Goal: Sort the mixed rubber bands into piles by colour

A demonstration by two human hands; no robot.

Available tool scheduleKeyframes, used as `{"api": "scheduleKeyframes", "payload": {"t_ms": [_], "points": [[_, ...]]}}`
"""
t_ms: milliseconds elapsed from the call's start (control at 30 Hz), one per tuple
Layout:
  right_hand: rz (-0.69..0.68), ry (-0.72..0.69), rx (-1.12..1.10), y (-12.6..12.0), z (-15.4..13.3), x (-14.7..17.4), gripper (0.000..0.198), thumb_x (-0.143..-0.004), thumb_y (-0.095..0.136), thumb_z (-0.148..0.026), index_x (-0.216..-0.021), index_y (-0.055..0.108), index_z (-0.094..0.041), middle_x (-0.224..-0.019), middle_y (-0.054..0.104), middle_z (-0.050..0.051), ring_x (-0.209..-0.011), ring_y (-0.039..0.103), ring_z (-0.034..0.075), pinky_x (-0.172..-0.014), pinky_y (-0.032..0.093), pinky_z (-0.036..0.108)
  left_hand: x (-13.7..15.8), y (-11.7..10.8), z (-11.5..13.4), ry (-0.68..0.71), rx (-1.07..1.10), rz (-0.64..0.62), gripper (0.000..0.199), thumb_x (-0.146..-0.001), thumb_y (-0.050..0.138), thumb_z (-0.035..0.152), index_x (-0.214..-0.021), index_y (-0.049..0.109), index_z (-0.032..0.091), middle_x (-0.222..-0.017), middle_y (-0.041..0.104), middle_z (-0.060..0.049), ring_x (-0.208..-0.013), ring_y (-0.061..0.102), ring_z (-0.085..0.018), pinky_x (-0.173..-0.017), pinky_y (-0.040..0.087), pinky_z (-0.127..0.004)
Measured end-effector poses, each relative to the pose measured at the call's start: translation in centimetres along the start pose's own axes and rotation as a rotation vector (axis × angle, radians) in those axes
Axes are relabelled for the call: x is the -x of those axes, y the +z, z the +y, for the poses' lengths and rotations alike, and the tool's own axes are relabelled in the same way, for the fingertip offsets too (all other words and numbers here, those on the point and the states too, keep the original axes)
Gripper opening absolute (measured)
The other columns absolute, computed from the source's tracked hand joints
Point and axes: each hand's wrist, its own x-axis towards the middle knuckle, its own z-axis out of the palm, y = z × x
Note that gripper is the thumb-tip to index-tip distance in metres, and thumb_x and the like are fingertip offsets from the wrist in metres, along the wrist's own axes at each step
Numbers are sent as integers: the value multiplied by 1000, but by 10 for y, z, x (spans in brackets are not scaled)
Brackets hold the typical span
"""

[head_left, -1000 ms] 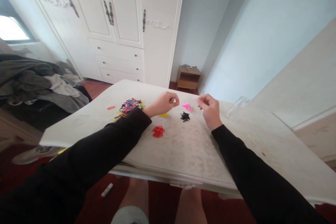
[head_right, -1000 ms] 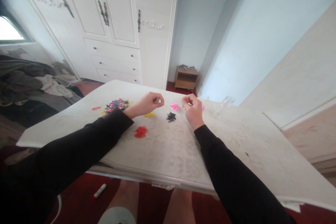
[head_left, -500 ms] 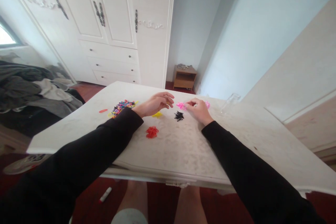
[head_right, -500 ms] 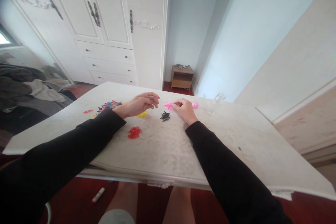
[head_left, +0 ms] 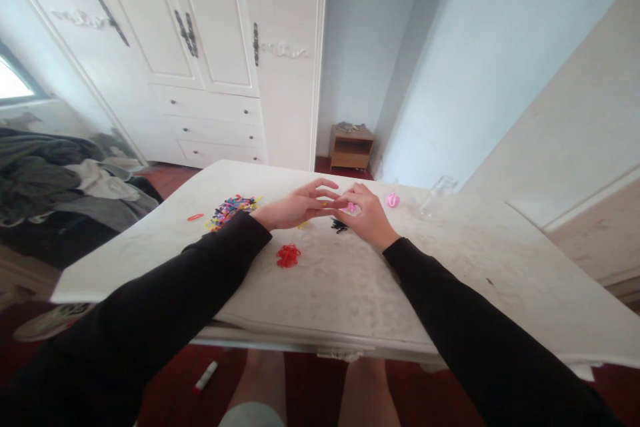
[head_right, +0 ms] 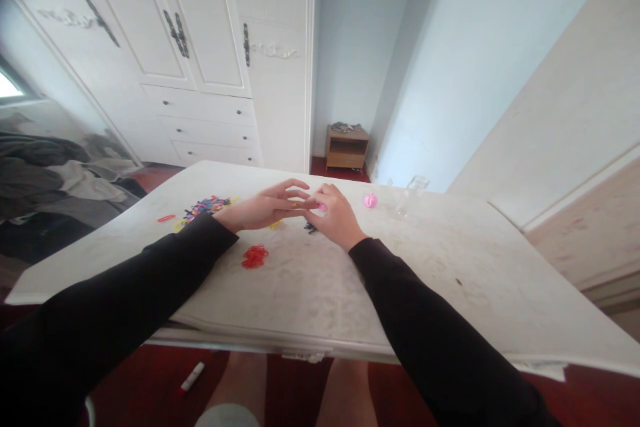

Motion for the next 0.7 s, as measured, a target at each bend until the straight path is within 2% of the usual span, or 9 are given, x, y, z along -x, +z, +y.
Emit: {"api": "scheduleKeyframes", "payload": {"t_ms": [100, 233, 333, 433, 533, 700], "points": [[-14, -29, 8, 4, 0, 0, 6, -83, 74, -24, -85, 70, -21, -87, 62, 4, -89, 58, 22, -80, 47, 37, 0, 2, 0, -1, -4, -54, 31, -86, 70, 14, -115, 61, 23, -124, 68, -9, -130, 60, -28, -113, 42, -48], [-4, -26, 20, 5, 1, 1, 11, -83, 76, -27, -91, 70, -22, -89, 62, 4, -89, 57, 22, -80, 48, 37, 1, 5, 0, -2, -25, -63, 34, -88, 69, 15, -119, 59, 24, -130, 65, -10, -131, 59, -27, -108, 46, -43], [-14, -39, 22, 6, -2, 0, 13, -84, 77, -32, -86, 69, -22, -87, 61, 4, -87, 56, 22, -79, 47, 37, 1, 8, 1, -6, -72, -43, 35, -88, 70, 17, -120, 59, 25, -131, 64, -9, -131, 58, -25, -103, 49, -36], [-31, -18, 17, 7, -6, 0, 17, -85, 77, -35, -79, 68, -22, -82, 62, 4, -87, 56, 22, -78, 46, 37, 2, 10, 1, -7, -92, -43, 39, -85, 72, 16, -121, 60, 26, -132, 63, -9, -131, 58, -25, -102, 50, -35], [-40, 15, -5, 7, -9, -1, 17, -88, 74, -33, -75, 68, -23, -80, 64, 3, -88, 57, 22, -77, 47, 36, 3, 13, 2, -10, -90, -39, 41, -83, 73, 16, -121, 61, 27, -131, 64, -8, -127, 60, -23, -104, 49, -37], [9, 39, 5, 4, -9, -2, 14, -91, 68, -30, -80, 72, -23, -80, 64, 4, -86, 59, 22, -77, 47, 36, 2, 14, 6, -9, -153, 8, 39, -79, 73, 15, -116, 62, 24, -124, 65, -7, -111, 67, -20, -101, 51, -38]]}}
